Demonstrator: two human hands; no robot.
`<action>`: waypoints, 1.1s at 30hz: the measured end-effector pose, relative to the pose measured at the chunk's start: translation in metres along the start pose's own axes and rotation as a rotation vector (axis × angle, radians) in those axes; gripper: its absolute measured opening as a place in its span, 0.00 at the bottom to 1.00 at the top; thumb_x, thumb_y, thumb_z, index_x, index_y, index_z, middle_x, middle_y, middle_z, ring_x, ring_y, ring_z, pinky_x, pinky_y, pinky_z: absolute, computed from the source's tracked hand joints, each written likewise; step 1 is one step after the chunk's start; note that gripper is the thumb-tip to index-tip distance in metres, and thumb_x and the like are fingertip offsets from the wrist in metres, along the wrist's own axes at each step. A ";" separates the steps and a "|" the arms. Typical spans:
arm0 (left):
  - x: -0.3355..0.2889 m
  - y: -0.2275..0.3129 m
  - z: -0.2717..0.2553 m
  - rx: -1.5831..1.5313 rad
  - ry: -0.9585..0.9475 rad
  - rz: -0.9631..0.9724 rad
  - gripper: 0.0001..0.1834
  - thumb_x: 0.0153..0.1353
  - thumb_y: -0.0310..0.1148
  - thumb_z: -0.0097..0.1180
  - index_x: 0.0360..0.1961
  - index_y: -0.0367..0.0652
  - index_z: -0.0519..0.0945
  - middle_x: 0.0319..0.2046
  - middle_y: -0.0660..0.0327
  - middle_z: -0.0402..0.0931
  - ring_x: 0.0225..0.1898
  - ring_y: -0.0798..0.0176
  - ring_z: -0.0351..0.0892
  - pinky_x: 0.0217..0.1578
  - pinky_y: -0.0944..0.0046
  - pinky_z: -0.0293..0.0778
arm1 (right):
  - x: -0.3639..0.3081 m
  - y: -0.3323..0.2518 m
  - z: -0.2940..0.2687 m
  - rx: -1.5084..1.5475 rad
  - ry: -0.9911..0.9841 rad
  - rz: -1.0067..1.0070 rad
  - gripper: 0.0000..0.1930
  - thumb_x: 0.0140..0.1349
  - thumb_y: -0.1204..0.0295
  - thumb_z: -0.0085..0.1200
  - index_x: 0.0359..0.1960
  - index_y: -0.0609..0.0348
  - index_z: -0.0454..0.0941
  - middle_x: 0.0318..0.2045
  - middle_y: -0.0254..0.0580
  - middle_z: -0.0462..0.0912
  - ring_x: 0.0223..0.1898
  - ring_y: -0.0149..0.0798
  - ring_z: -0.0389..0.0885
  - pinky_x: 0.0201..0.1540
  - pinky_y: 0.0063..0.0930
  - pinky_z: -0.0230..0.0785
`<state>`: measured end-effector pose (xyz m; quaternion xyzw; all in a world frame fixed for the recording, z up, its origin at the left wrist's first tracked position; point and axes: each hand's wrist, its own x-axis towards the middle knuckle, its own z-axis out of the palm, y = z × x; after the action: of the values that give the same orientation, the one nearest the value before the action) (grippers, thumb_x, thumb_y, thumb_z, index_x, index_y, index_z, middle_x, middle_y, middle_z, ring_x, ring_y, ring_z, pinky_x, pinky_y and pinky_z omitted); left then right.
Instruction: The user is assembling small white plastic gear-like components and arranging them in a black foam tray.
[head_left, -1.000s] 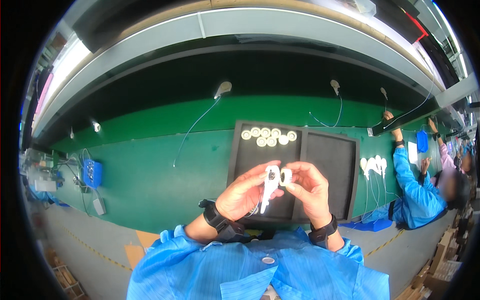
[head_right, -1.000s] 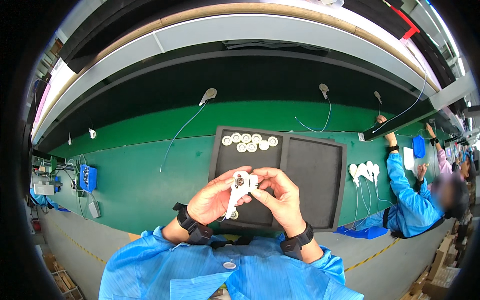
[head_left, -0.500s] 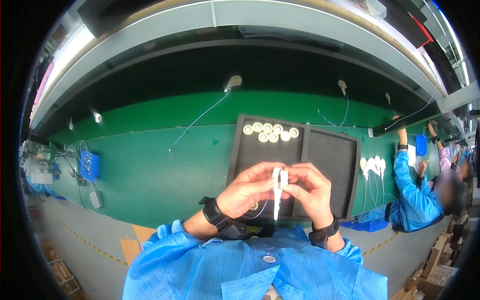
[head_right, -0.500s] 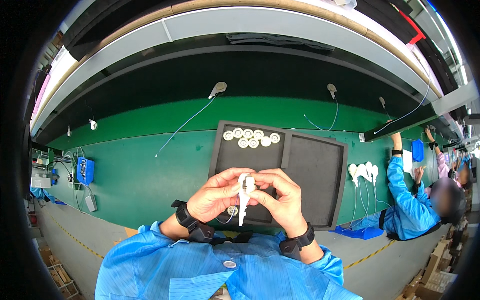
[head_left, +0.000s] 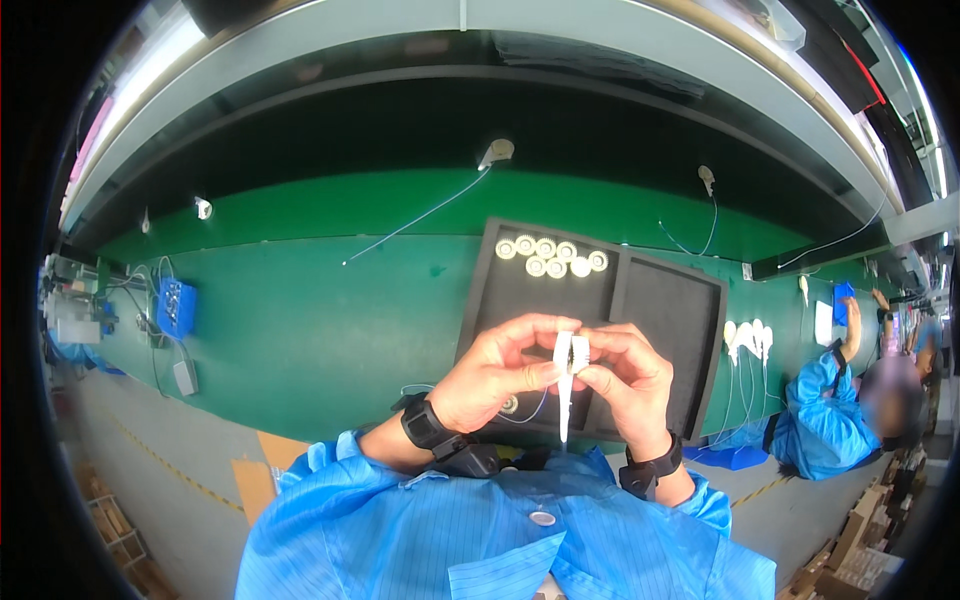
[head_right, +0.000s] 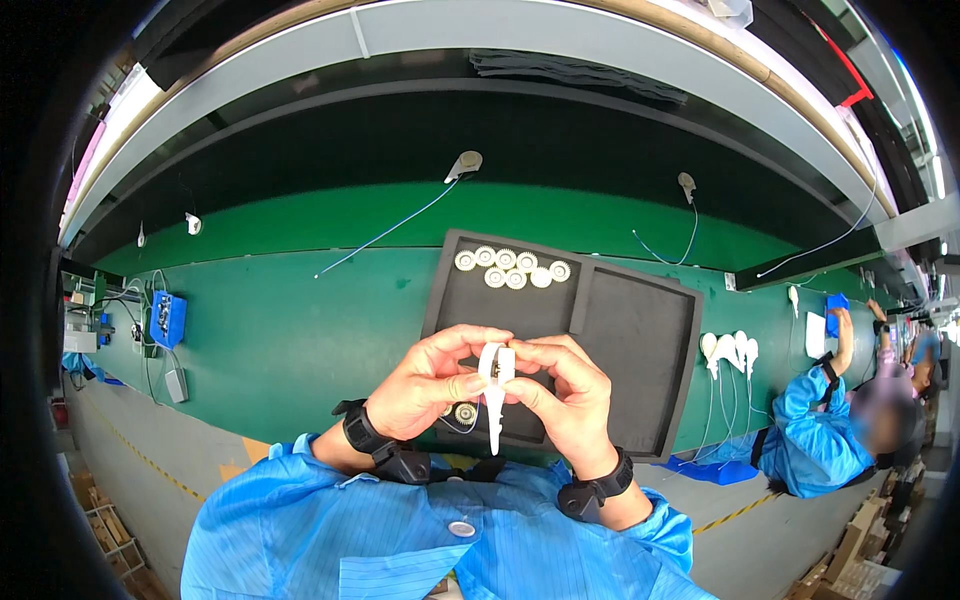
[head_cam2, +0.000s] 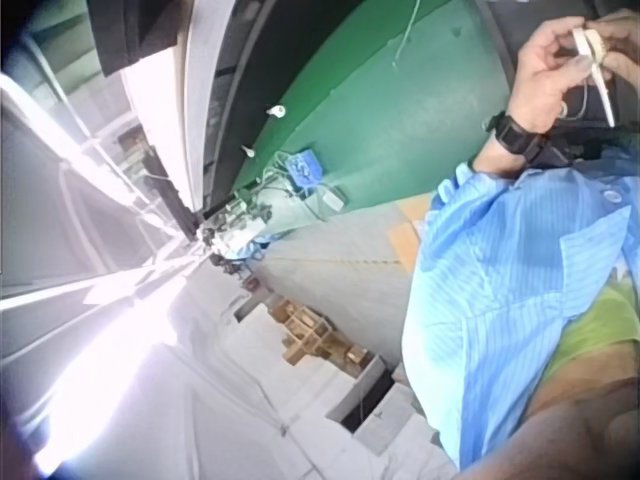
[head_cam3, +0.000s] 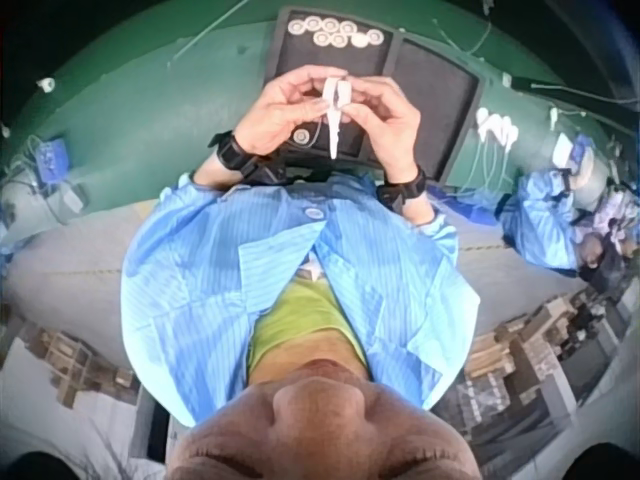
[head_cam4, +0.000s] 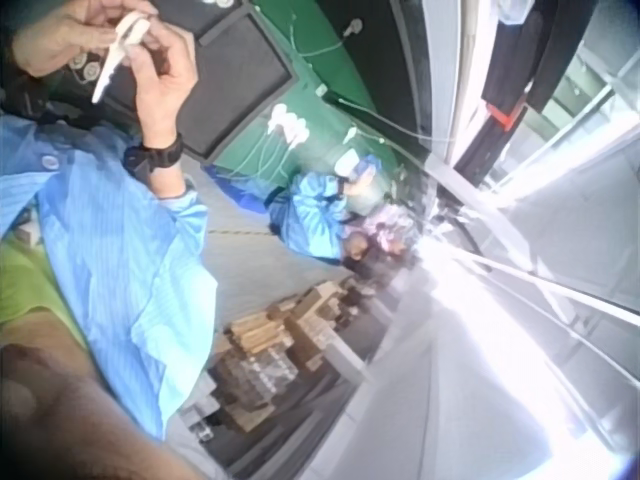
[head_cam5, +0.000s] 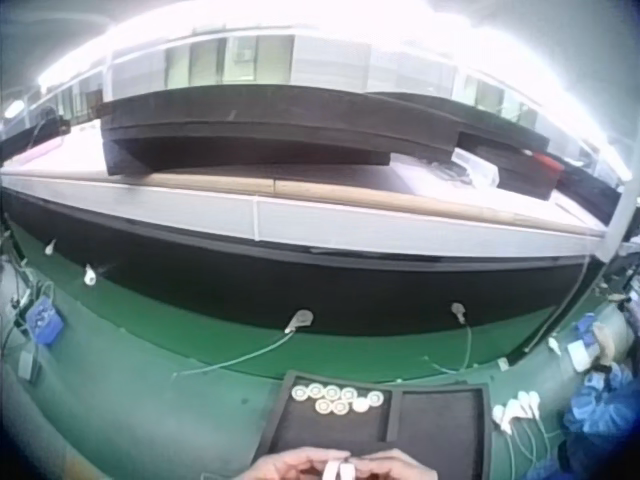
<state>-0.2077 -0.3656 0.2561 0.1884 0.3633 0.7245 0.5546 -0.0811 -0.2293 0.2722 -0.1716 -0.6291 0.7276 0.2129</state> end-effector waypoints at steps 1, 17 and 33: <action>0.000 0.002 0.000 -0.026 0.012 -0.019 0.23 0.63 0.29 0.57 0.58 0.38 0.69 0.48 0.55 0.75 0.47 0.59 0.79 0.48 0.62 0.75 | 0.001 0.001 0.000 -0.002 -0.001 0.003 0.16 0.52 0.78 0.65 0.44 0.64 0.80 0.39 0.40 0.79 0.42 0.34 0.79 0.46 0.28 0.73; -0.006 0.023 -0.013 -0.090 -0.035 -0.208 0.24 0.65 0.33 0.54 0.61 0.39 0.68 0.48 0.56 0.76 0.45 0.60 0.81 0.45 0.63 0.78 | 0.014 -0.010 0.010 -0.572 -0.150 -0.367 0.17 0.45 0.78 0.68 0.39 0.64 0.81 0.36 0.44 0.80 0.36 0.39 0.80 0.37 0.29 0.74; -0.030 0.114 -0.102 0.678 0.756 0.285 0.14 0.64 0.34 0.52 0.49 0.40 0.73 0.39 0.58 0.81 0.24 0.68 0.79 0.23 0.73 0.72 | 0.013 0.065 0.026 -0.783 -0.436 -0.200 0.13 0.55 0.75 0.58 0.43 0.60 0.78 0.41 0.45 0.80 0.41 0.48 0.78 0.44 0.37 0.73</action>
<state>-0.3430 -0.4394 0.2761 0.1301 0.7228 0.6519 0.1888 -0.1115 -0.2526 0.2125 -0.0205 -0.9004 0.4299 0.0640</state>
